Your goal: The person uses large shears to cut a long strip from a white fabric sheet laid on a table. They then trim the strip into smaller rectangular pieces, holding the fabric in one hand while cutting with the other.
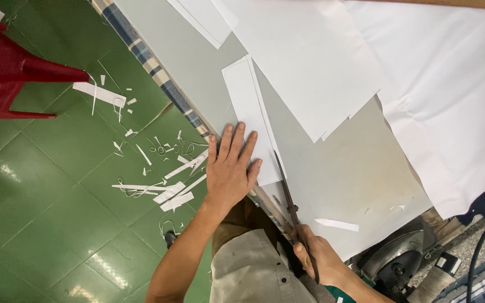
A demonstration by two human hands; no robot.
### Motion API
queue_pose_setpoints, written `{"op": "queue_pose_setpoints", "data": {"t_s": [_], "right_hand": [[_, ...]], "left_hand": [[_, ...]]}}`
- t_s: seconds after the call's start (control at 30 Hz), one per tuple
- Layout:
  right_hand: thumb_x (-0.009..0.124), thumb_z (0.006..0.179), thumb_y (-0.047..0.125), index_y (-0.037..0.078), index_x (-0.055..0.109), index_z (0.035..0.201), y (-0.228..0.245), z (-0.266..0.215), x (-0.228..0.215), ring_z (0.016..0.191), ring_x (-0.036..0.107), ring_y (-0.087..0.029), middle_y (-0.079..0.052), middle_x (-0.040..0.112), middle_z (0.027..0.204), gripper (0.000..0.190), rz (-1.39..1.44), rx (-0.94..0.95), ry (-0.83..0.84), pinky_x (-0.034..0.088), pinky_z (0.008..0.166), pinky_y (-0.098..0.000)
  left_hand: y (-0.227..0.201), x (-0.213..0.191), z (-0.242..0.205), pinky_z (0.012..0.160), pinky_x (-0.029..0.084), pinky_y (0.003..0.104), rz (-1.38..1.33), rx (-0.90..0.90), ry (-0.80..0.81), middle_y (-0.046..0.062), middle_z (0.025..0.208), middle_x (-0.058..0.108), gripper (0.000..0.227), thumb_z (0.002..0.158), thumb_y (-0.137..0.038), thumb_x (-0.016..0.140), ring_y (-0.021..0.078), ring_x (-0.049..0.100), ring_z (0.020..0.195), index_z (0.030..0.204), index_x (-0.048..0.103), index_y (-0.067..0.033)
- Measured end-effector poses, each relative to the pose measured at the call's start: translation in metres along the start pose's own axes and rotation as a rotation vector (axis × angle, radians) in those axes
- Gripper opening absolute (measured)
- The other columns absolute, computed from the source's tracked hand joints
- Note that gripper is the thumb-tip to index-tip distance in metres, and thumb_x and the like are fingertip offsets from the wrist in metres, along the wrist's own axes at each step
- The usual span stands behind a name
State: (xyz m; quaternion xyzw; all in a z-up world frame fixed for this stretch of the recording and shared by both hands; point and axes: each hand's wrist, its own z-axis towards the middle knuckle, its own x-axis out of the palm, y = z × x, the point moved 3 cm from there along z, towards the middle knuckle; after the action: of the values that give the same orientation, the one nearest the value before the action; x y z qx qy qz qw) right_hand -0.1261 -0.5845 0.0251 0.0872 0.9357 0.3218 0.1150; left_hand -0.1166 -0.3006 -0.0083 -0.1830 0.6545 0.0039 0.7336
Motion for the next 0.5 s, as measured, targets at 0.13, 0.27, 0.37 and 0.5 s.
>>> {"op": "queue_pose_setpoints", "data": {"t_s": [0.13,0.27,0.37,0.5], "right_hand": [[0.03,0.091,0.069,0.011,0.056,0.112,-0.001,-0.001,0.0,0.047,0.045,-0.015,0.002,0.046,0.059,0.067,0.021,0.044,0.006,0.04,0.049,-0.0325],[0.03,0.091,0.068,0.011,0.057,0.115,0.001,-0.001,-0.001,0.048,0.044,-0.016,0.001,0.045,0.058,0.067,0.001,0.038,-0.002,0.038,0.049,-0.0336],[0.031,0.091,0.068,0.011,0.057,0.116,-0.005,0.0,0.0,0.048,0.045,-0.016,0.001,0.046,0.057,0.067,-0.014,0.068,-0.004,0.038,0.048,-0.0335],[0.039,0.096,0.06,0.01,0.058,0.111,-0.014,0.001,0.003,0.052,0.044,-0.014,0.003,0.05,0.06,0.056,0.0,0.078,-0.024,0.036,0.048,-0.0329]], "left_hand": [[0.0,-0.001,0.0,0.128,0.013,0.054,0.018,0.005,0.009,0.01,0.169,0.029,0.056,0.109,-0.047,0.042,0.0298,0.021,0.157,0.157,0.05,-0.0187],[-0.001,-0.001,0.0,0.128,0.015,0.054,0.006,0.002,-0.01,0.01,0.168,0.032,0.056,0.11,-0.047,0.041,0.0298,0.024,0.157,0.156,0.052,-0.0188],[0.0,0.001,0.0,0.128,0.014,0.054,0.014,0.004,-0.002,0.01,0.168,0.03,0.056,0.11,-0.047,0.04,0.0298,0.023,0.157,0.157,0.05,-0.0189],[0.0,-0.001,0.001,0.128,0.016,0.054,0.006,0.01,-0.019,0.011,0.166,0.034,0.055,0.11,-0.046,0.042,0.0304,0.026,0.156,0.156,0.052,-0.0182]]}}
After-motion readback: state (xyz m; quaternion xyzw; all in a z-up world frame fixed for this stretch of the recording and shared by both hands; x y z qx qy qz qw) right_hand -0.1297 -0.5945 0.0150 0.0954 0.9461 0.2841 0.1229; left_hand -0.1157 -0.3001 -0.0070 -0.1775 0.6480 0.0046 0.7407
